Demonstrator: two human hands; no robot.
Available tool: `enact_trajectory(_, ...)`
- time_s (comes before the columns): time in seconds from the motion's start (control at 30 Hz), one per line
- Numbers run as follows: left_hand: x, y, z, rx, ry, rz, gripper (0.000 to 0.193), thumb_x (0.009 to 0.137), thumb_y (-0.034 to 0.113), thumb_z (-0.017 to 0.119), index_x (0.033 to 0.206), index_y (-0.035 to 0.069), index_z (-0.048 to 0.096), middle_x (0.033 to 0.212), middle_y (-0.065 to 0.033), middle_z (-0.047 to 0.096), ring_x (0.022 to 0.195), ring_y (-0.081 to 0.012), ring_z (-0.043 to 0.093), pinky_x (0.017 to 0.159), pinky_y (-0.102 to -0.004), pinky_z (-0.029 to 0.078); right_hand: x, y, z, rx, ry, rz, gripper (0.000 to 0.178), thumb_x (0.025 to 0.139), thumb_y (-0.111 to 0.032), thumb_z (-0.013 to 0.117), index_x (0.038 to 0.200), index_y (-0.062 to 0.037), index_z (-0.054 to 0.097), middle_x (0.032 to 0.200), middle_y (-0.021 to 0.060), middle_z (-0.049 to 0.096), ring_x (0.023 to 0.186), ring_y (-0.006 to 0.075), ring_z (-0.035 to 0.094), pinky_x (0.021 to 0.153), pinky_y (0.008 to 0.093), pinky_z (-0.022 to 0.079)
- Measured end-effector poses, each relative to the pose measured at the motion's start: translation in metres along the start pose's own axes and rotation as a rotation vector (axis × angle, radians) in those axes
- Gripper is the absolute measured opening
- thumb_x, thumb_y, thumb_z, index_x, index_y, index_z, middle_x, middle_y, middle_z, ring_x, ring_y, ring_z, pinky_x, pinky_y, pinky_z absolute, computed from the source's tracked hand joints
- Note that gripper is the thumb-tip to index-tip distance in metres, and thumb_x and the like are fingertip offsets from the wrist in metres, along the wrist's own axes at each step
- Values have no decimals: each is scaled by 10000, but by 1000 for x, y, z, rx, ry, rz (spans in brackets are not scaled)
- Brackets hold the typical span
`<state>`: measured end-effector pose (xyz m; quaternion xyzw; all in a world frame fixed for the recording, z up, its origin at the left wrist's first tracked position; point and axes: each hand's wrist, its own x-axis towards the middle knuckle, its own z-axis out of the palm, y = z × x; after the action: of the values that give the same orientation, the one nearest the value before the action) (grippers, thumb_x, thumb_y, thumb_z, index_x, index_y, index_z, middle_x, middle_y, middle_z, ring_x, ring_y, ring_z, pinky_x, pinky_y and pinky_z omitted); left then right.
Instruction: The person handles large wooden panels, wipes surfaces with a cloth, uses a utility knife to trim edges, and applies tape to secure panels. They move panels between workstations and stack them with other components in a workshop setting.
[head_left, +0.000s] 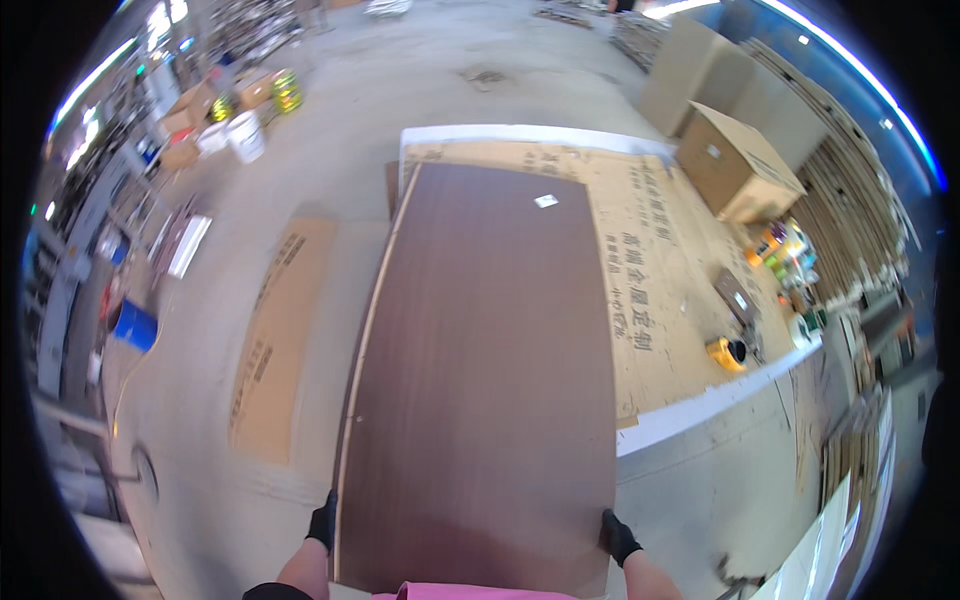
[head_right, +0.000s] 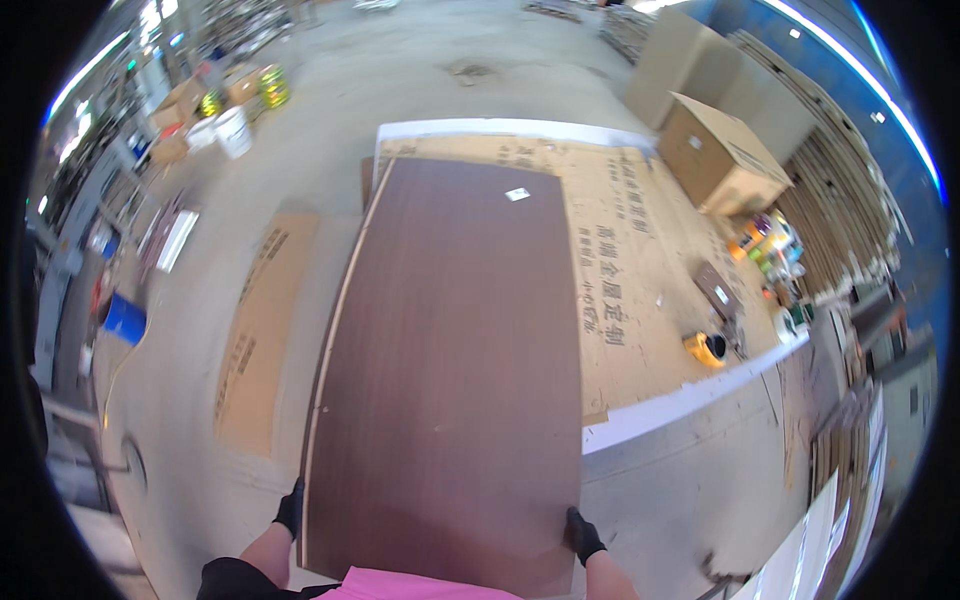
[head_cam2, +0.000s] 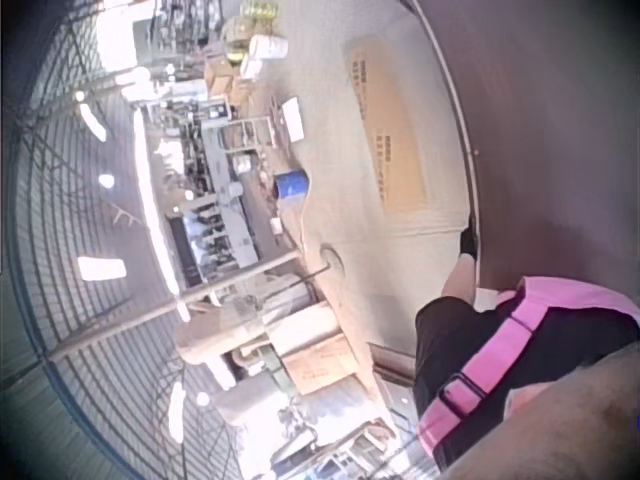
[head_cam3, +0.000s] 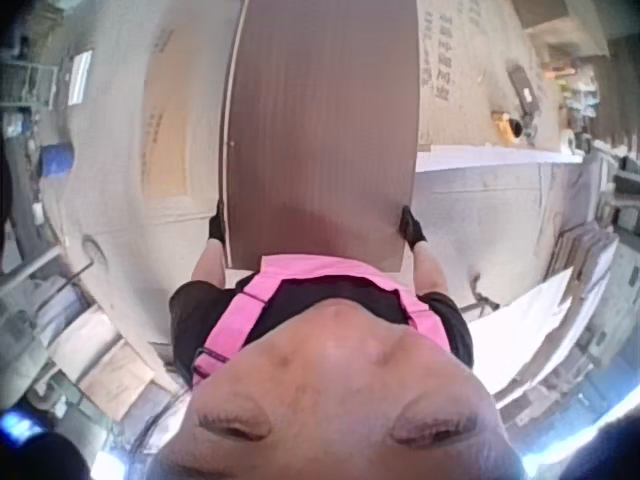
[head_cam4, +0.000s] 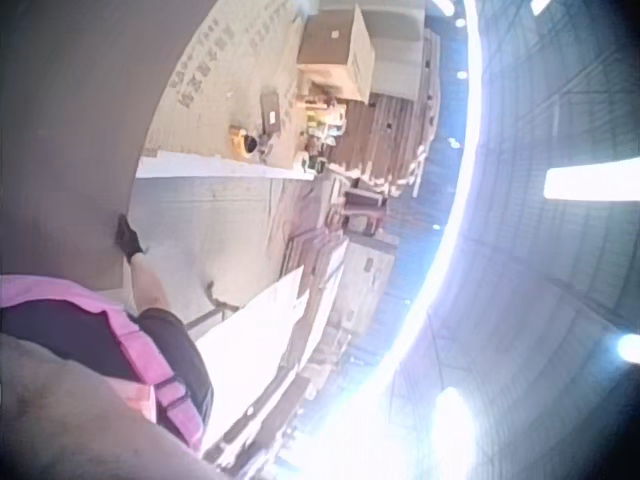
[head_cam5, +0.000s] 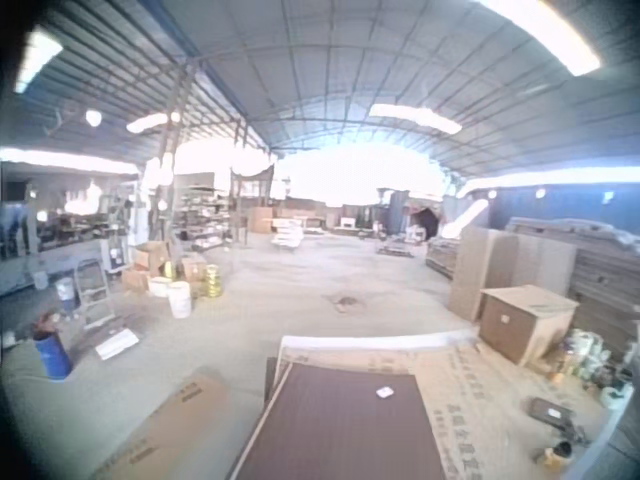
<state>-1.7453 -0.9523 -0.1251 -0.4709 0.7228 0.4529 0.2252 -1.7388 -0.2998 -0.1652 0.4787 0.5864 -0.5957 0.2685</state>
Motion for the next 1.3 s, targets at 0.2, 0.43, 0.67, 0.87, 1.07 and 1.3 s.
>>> enact_trajectory(0.2,44,31,-60,-72,-368,-57,750,928,641,400,1381,48,467,1280,-137,588,1156,-273,573,981,-401,455,-79,0,76,-189,214,-138,721,854,-670,517,913,29,683,817,87,663,733,218,580,721,360,462)
enact_trajectory(0.43,62,133,9,-173,-678,57,741,933,630,400,1394,52,450,1302,-134,567,1180,-277,548,996,-403,437,-170,-3,164,-138,326,-137,705,872,-656,436,997,-17,709,994,195,687,986,340,629,942,412,414)
enact_trajectory(0.67,98,198,12,-70,-779,203,733,937,618,401,1407,56,434,1324,-132,547,1203,-280,523,1012,-405,420,-260,9,265,-293,556,-198,636,895,-602,439,992,-31,701,962,207,685,923,364,655,861,454,472)
enact_trajectory(0.87,90,232,-8,-72,-866,349,727,941,608,401,1418,59,419,1344,-130,529,1223,-284,502,1025,-407,405,-342,6,307,-288,731,-291,621,910,-598,428,959,-42,703,947,210,681,909,367,656,827,456,488)
enact_trajectory(1.07,40,241,-29,-97,-928,481,721,945,598,402,1429,63,405,1363,-128,511,1244,-287,481,1038,-409,391,-424,62,317,-190,877,-317,597,908,-599,446,954,-55,688,910,193,682,869,366,659,776,455,494)
enact_trajectory(1.3,-56,211,-54,-161,-1071,690,715,949,587,402,1441,67,389,1385,-126,490,1267,-291,456,1053,-410,373,-529,197,311,76,1176,-430,535,907,-573,485,970,-78,676,893,199,672,844,392,641,767,446,484)
